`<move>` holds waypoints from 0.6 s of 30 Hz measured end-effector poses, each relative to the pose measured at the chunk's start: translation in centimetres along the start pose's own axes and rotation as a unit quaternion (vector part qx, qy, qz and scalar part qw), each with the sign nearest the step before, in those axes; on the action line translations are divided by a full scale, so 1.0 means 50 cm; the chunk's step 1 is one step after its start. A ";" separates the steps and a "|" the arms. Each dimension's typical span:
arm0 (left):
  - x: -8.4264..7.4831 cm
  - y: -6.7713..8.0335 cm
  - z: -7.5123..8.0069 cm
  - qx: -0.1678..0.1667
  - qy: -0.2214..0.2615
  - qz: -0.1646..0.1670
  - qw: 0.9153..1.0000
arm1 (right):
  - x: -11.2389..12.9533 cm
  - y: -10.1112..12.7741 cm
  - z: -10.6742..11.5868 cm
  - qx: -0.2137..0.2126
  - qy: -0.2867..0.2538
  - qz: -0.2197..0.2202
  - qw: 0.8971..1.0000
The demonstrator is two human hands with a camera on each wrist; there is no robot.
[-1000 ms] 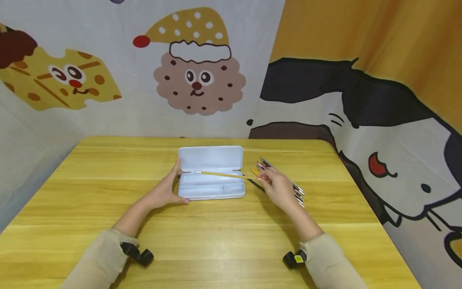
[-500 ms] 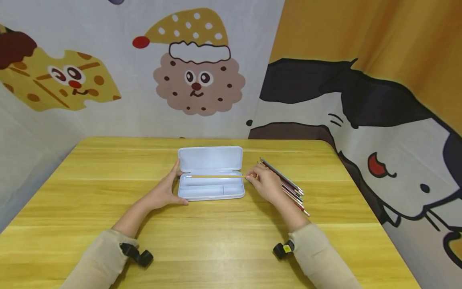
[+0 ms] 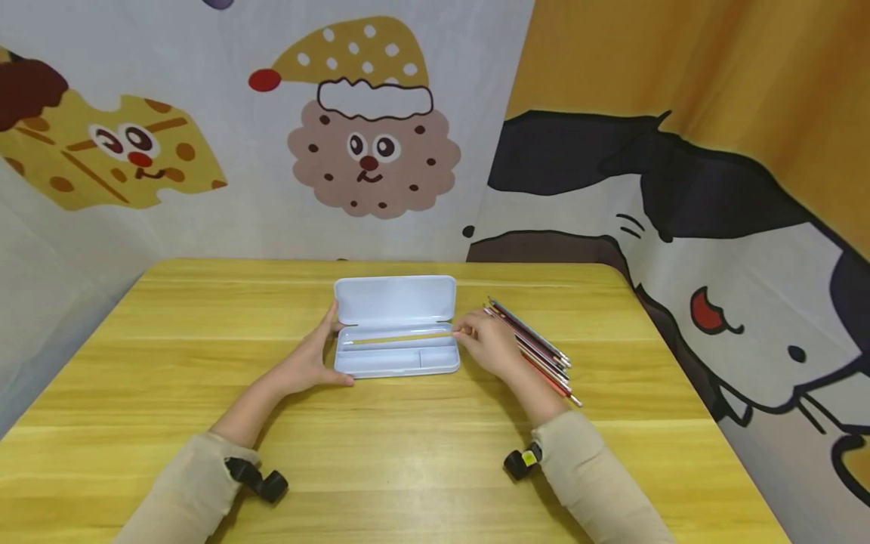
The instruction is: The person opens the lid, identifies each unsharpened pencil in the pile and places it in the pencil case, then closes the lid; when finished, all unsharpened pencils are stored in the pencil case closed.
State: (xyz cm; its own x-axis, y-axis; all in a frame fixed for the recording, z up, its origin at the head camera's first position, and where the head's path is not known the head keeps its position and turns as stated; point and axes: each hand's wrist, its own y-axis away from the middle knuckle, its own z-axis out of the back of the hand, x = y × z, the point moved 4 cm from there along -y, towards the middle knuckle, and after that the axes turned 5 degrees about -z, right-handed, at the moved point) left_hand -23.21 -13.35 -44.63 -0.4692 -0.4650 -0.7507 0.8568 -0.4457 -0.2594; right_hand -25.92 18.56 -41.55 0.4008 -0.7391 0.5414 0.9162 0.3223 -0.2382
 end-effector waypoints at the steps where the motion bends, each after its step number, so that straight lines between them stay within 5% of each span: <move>1: 0.000 0.000 0.000 0.001 -0.001 0.001 1.000 | 0.000 -0.001 -0.002 -0.001 0.000 0.003 1.000; 18: 0.004 0.000 -0.002 0.006 -0.011 0.010 1.000 | -0.010 0.001 -0.025 0.049 -0.008 -0.011 0.999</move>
State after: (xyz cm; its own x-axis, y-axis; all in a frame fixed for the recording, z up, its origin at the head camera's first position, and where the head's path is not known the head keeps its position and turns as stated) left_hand -23.27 -13.37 -44.86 -0.4571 -0.4907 -0.7418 0.8635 -0.4446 -0.2380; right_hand -26.09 18.20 -42.81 0.3789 -0.7378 0.5586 0.9205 0.3628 -0.1451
